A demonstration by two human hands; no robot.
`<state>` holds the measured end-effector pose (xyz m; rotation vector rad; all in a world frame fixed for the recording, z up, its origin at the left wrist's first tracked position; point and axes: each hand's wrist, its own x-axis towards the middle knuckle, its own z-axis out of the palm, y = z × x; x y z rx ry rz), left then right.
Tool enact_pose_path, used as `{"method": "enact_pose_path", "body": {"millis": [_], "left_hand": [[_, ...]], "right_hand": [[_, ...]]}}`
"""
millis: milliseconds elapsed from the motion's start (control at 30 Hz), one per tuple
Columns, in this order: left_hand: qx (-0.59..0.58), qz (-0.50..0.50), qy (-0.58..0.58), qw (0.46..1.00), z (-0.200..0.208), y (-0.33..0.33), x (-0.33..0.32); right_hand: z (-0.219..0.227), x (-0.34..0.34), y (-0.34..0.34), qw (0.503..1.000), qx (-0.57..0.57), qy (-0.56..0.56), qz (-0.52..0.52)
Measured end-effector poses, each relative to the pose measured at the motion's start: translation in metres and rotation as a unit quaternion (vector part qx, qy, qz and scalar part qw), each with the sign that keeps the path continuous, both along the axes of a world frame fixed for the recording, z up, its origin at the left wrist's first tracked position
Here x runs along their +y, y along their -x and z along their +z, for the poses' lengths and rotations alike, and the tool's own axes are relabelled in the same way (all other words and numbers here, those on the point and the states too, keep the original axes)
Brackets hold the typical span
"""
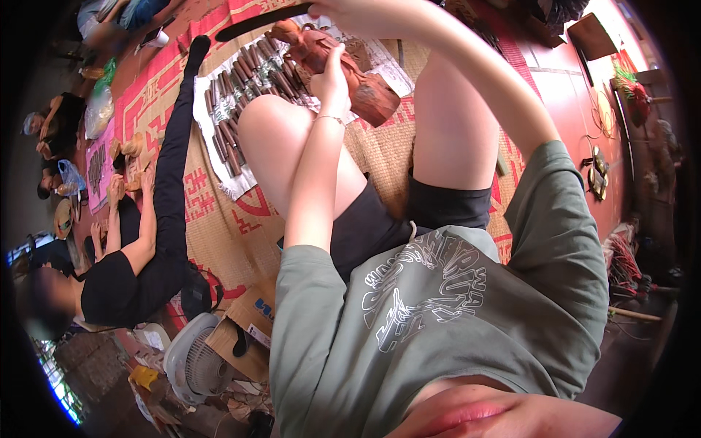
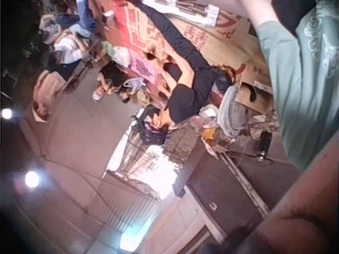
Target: The person is sitting on a mat and carving a piece of reddish-brown wood using a knife. They hold the wood in their left hand and use the knife in their right hand to shape it. The person rotates the wood to work on different sides.
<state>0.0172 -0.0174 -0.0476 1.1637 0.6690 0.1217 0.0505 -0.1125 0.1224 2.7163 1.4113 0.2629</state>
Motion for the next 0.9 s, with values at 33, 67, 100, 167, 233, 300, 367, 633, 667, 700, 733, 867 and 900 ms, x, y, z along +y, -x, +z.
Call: {"method": "enact_pose_path", "body": {"millis": [33, 67, 100, 167, 233, 300, 367, 633, 667, 700, 733, 867, 900], "left_hand": [[-0.02, -0.024, 0.04, 0.999, -0.004, -0.005, -0.016], [-0.021, 0.013, 0.016, 1.0, -0.007, -0.007, 0.009], [-0.021, 0.009, 0.028, 0.999, -0.003, -0.008, -0.001], [-0.032, 0.045, 0.025, 0.998, 0.001, -0.01, 0.011], [-0.033, 0.06, 0.032, 0.997, 0.004, -0.01, 0.014], [-0.025, 0.056, 0.053, 0.997, 0.0, -0.015, 0.01], [-0.035, 0.06, 0.077, 0.995, -0.007, -0.022, 0.015], [-0.106, 0.073, 0.088, 0.988, -0.013, -0.022, 0.032], [-0.086, 0.084, 0.082, 0.989, -0.011, -0.019, 0.032], [-0.1, 0.07, 0.101, 0.987, 0.002, -0.013, 0.028], [-0.094, 0.065, 0.096, 0.989, 0.007, -0.012, 0.027], [-0.12, 0.049, 0.109, 0.985, 0.008, -0.011, 0.023], [-0.124, 0.043, 0.108, 0.985, 0.008, -0.011, 0.024]], "right_hand": [[0.038, -0.035, 0.029, 0.987, -0.08, 0.134, -0.033], [0.058, -0.035, 0.05, 0.996, 0.024, 0.044, -0.081], [0.089, -0.054, 0.082, 0.976, 0.116, -0.035, -0.182], [0.056, -0.095, 0.09, 0.991, 0.021, -0.051, -0.121], [0.054, -0.113, 0.125, 0.969, 0.098, 0.129, -0.185], [0.016, -0.139, 0.154, 0.975, 0.136, 0.144, -0.099], [-0.01, -0.144, 0.16, 0.962, 0.109, 0.225, -0.108], [0.013, -0.156, 0.131, 0.973, 0.024, 0.018, -0.227], [0.013, -0.152, 0.147, 0.974, 0.055, 0.009, -0.218], [0.001, -0.154, 0.164, 0.974, 0.123, -0.02, -0.187], [-0.01, -0.153, 0.181, 0.971, 0.16, -0.008, -0.178], [-0.045, -0.156, 0.2, 0.979, 0.069, 0.124, -0.144], [-0.05, -0.158, 0.193, 0.979, 0.022, 0.138, -0.148]]}}
